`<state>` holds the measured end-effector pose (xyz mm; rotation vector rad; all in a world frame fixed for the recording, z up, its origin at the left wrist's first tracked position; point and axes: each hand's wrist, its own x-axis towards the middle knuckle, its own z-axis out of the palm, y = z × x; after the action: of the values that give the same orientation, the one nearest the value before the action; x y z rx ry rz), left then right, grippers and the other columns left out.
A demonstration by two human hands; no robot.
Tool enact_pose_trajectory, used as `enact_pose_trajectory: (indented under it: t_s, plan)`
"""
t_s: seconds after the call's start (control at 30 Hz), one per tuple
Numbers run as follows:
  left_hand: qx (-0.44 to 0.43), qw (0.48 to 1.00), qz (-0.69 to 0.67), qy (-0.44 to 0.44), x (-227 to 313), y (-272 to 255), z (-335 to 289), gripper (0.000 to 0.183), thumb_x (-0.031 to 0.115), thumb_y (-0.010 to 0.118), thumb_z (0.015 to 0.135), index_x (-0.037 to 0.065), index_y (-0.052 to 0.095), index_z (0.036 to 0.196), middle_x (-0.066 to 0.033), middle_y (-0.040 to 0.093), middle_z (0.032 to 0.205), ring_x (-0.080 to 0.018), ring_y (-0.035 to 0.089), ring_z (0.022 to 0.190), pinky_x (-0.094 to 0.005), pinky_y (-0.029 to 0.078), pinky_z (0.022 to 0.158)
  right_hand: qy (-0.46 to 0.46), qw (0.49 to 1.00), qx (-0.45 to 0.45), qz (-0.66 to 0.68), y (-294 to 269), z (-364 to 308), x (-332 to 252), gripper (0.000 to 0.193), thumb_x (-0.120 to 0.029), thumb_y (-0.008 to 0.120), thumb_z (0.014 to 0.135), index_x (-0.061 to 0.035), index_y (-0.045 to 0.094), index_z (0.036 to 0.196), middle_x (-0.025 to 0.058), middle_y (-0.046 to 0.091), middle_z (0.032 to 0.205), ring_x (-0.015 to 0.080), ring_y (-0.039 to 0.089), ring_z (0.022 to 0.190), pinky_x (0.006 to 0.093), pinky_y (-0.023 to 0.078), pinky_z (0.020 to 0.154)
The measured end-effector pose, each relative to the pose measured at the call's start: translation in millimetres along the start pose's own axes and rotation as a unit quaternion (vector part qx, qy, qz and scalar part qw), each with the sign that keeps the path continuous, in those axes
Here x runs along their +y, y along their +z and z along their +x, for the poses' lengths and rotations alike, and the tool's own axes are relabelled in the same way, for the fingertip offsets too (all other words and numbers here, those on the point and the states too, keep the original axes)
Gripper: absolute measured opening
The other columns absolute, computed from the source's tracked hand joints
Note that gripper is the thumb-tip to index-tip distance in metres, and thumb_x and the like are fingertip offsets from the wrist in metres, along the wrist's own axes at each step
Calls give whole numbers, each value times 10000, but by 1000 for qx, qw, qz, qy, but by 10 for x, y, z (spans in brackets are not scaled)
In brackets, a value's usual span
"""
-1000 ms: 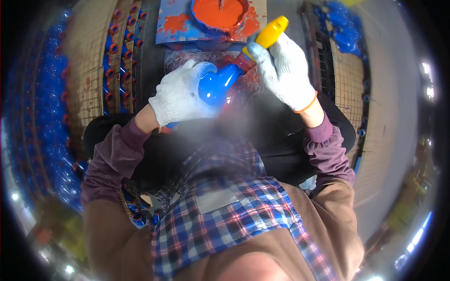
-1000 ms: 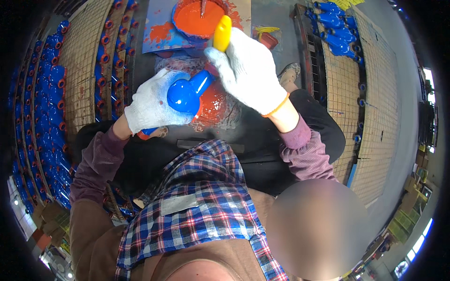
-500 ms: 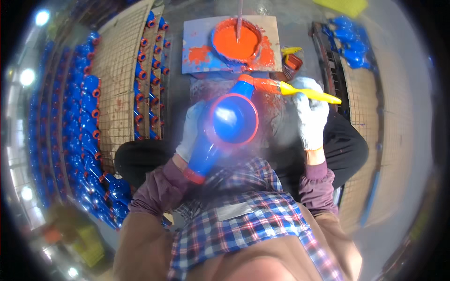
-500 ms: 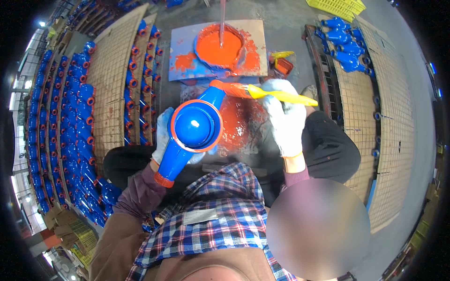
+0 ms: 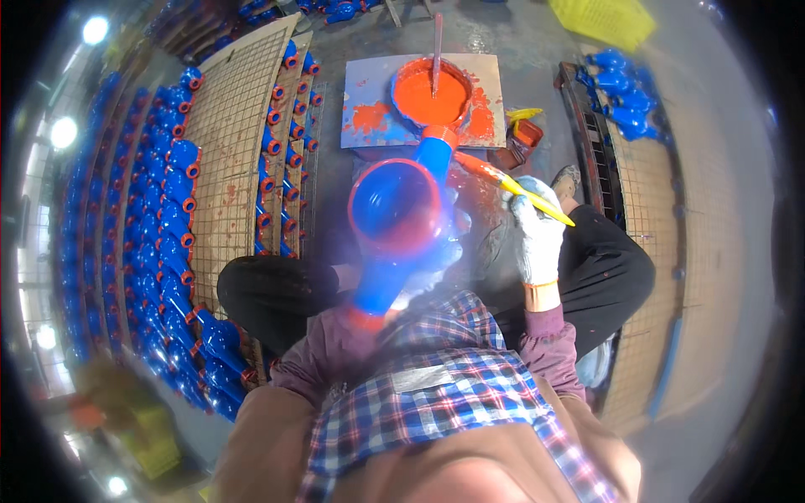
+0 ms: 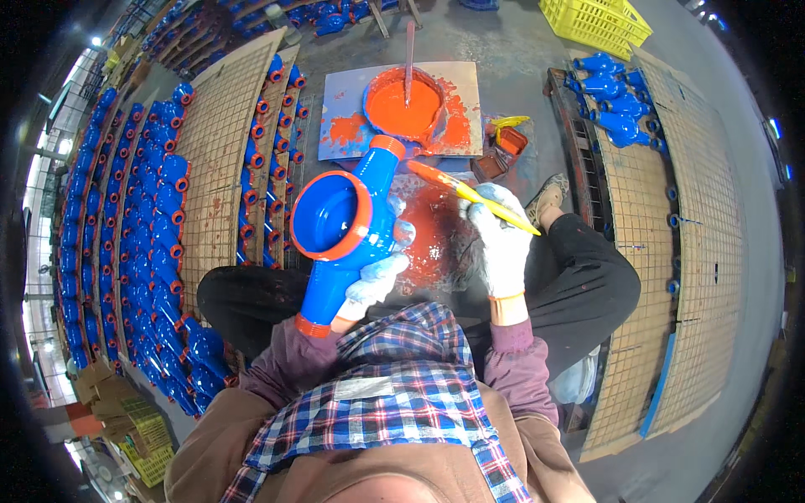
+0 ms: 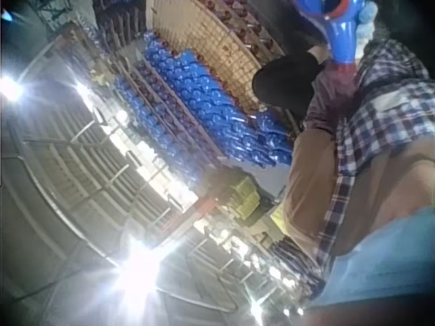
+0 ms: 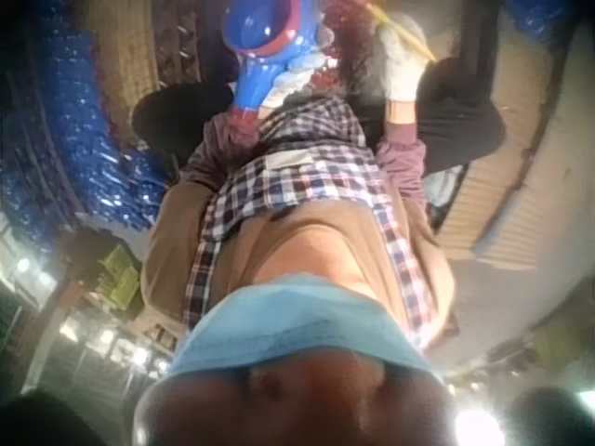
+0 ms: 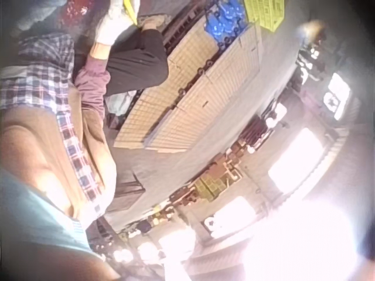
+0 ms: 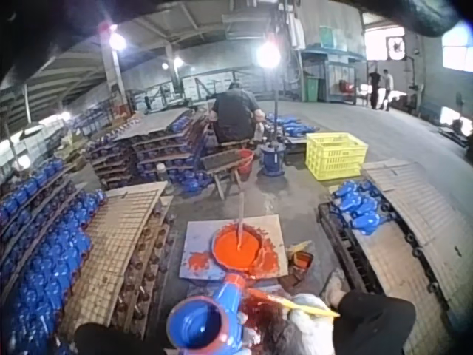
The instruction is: Painting blue metal or plastic components with red paint using a handheld brush.
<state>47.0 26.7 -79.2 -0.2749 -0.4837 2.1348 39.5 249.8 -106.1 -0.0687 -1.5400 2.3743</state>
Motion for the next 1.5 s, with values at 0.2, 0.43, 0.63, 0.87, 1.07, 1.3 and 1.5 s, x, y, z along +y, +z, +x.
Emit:
enact_pose_trajectory:
  t_s: [0.2,0.43,0.63,0.87,1.07,1.3,1.5]
  plan:
    - [148,662,706,202,219,423,-73,962,194,856,640,54,319,1427,-135,486,1350,-267,520,1220,-439,455,1030,-20,993,60,-102,-175,-135,-310,231,16,647,850,48,599,1074,99,643,948,159,637,817,268,523,748]
    - [59,347,904,242,219,618,-86,1216,296,957,435,39,298,1424,-143,479,1369,-275,501,1255,-425,403,1066,-46,988,83,-124,-299,-247,-481,192,22,645,833,30,618,1023,86,627,966,156,628,816,278,518,748]
    - [95,331,902,261,105,746,0,1131,269,932,417,40,373,1373,-114,513,1315,-252,520,1218,-410,426,1033,-51,987,91,-125,-226,-205,-615,256,36,652,848,28,599,1099,87,616,1003,162,635,844,262,519,782]
    - [96,315,874,357,230,688,-10,957,203,897,518,39,419,1331,-113,544,1245,-230,563,1135,-377,471,969,-78,976,62,-194,-21,-74,-871,234,13,650,865,18,613,1096,67,623,992,136,623,827,247,515,751]
    - [20,63,956,285,206,829,16,778,189,897,525,35,545,1203,-147,565,1182,-314,582,1092,-406,474,941,-36,964,107,-240,229,179,-923,235,-169,648,923,15,650,1069,27,624,801,58,523,593,213,412,531]
    - [61,-138,981,122,154,885,112,604,209,808,592,70,623,1150,-138,592,1125,-338,607,1017,-402,540,812,-30,952,33,-303,61,463,-445,268,-209,666,902,47,649,978,82,640,756,105,577,636,269,445,563]
    - [55,-96,987,113,206,878,102,660,243,827,585,62,602,1179,-147,596,1116,-326,624,986,-397,549,792,-80,960,-20,-268,153,143,-576,196,-78,644,903,22,611,1068,78,653,944,138,618,863,252,494,795]
